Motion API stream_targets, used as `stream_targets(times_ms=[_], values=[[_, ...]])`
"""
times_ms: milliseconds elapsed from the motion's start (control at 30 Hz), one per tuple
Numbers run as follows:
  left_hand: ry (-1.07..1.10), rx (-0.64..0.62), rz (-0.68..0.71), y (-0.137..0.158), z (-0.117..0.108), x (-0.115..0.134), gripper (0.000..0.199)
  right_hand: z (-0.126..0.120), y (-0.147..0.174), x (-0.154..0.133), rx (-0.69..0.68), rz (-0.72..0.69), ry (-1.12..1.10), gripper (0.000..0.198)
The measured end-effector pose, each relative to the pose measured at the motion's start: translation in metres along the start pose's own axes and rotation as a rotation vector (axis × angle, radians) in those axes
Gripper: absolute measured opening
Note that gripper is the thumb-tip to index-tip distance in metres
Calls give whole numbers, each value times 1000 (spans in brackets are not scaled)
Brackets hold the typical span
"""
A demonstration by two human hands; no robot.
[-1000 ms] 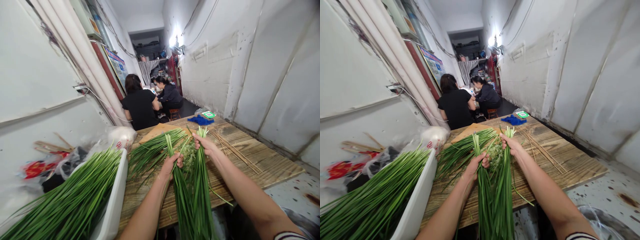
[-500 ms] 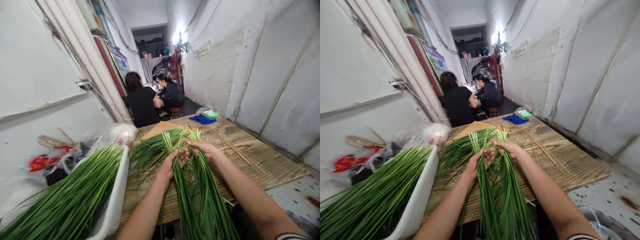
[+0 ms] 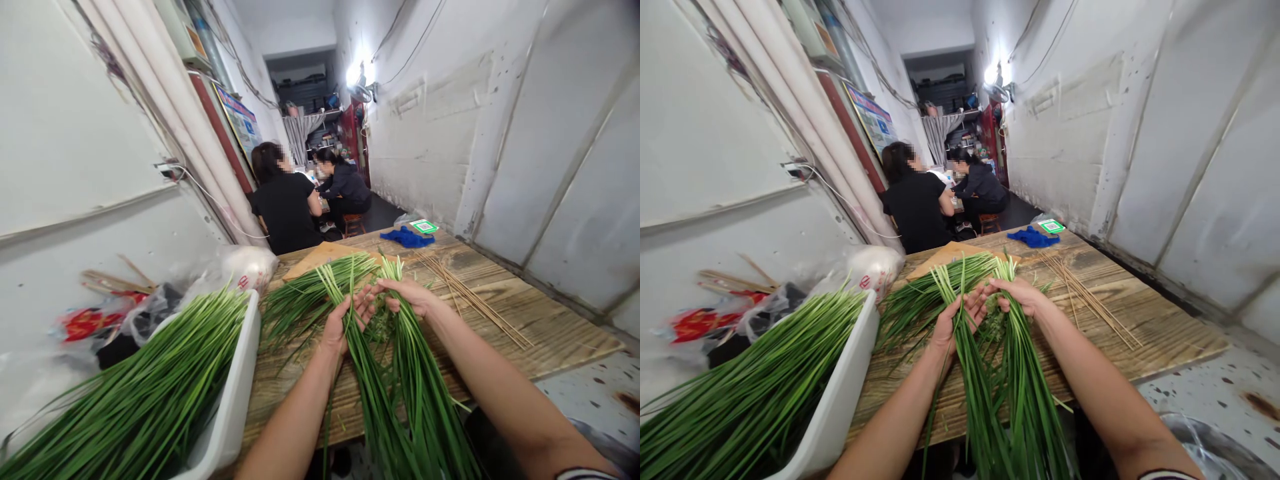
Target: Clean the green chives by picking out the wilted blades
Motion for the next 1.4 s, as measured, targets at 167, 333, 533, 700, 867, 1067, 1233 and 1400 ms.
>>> stream_targets(times_ms=[167, 333, 533, 700, 867, 1067, 1233, 1400], values=[[13, -90, -27, 3, 10, -1, 15, -2, -3, 11, -18, 39, 66, 30], [35, -101, -6, 2, 13, 1, 19, 0, -5, 17, -29, 42, 64, 26], [34, 14, 53, -1, 6, 3, 17, -4, -10, 17, -37, -2, 36, 29], [3, 59, 37, -2, 2, 0, 21, -18, -14, 14, 114, -29, 23, 23], [-137, 155, 90, -3, -14, 2, 22, -21, -11, 10, 151, -29, 8, 27], [-164, 181, 33, -2, -15, -1, 18, -10, -11, 5, 43, -69, -58, 29], [-251, 222, -125, 0, -16, -18, 13, 0, -10, 6, -21, -79, -103, 31], [-261, 204, -224, 2, -13, -32, 14, -2, -9, 17, 25, 7, -120, 26]])
Point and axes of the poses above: each hand's wrist, its own y-axis away from the middle knuckle, its own z-axis out of the palm, x = y × z, the point moved 10 cm from there along -y, towards the middle knuckle, and after that the axes turned 8 degrees about -z, right-handed, at the moved point
